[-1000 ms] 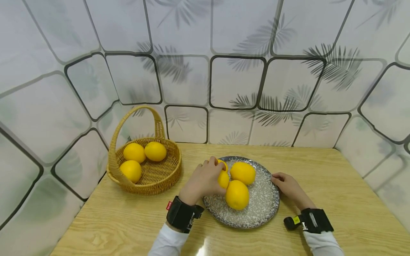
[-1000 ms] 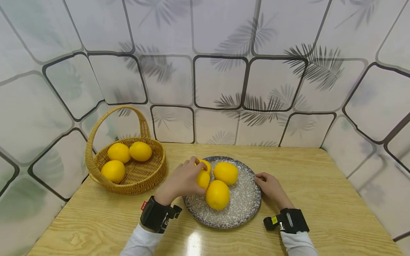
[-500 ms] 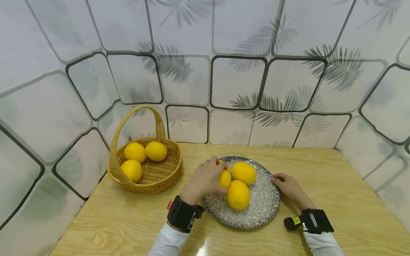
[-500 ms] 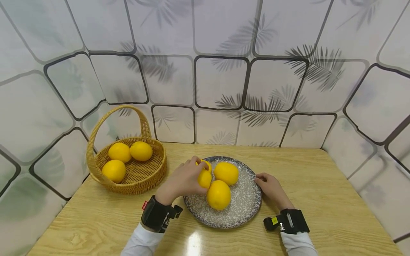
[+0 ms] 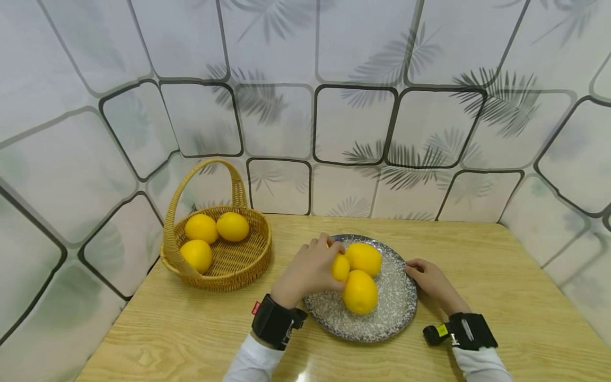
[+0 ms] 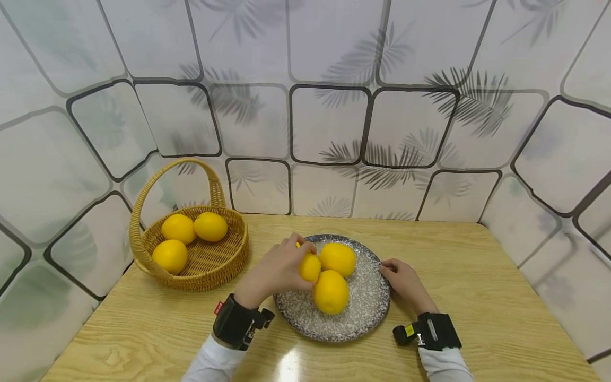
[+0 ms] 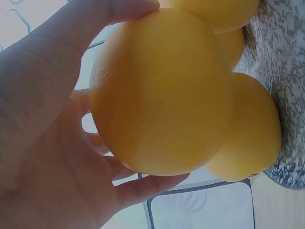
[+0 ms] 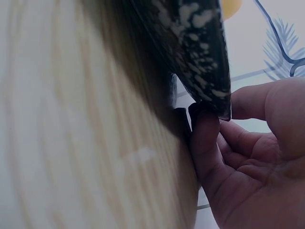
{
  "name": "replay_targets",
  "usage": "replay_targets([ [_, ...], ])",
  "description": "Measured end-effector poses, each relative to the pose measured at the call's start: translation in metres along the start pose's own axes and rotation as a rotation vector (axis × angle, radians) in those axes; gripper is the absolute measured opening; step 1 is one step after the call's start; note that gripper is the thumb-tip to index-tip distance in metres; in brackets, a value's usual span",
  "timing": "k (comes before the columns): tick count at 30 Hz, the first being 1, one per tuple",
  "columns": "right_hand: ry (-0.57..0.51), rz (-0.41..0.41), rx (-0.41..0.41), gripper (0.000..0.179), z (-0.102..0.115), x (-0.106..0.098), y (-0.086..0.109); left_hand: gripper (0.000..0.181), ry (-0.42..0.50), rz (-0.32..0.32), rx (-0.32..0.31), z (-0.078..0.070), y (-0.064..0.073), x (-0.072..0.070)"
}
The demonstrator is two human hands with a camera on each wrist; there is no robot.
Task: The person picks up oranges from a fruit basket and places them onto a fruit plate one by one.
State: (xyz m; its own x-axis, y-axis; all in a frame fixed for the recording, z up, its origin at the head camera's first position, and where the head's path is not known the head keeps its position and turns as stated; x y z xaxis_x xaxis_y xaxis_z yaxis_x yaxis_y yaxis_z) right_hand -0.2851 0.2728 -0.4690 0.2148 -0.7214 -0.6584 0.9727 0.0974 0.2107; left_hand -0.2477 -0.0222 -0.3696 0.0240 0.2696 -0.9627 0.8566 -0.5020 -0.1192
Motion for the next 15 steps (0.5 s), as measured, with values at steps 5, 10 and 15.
replay_targets([
  [5,0.003,-0.004,0.004,0.051,-0.0004,0.0004,-0.0001,0.063,-0.011,-0.016,0.013,-0.0033,-0.0020,0.0019],
  [10,0.003,-0.006,-0.002,0.051,-0.0013,0.0003,-0.0008,0.063,-0.001,-0.031,0.024,-0.0056,-0.0037,0.0037],
  [15,0.005,-0.006,-0.009,0.051,-0.0024,0.0007,-0.0017,0.061,0.002,-0.053,0.038,-0.0078,-0.0051,0.0054],
])
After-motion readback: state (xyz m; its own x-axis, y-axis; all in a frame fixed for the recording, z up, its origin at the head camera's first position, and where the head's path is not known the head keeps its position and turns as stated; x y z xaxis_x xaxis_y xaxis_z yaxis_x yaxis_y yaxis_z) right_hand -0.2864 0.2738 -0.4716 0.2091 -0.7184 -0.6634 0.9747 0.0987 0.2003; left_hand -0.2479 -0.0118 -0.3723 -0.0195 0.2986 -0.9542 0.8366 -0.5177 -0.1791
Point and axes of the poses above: each hand's wrist, its own y-axis away from the middle knuckle, its own x-axis out of the palm, z = x × y, the point moved 2 cm from there along -y, towards the middle knuckle, and after that the axes turned 2 degrees about z, right-handed, at the moved point
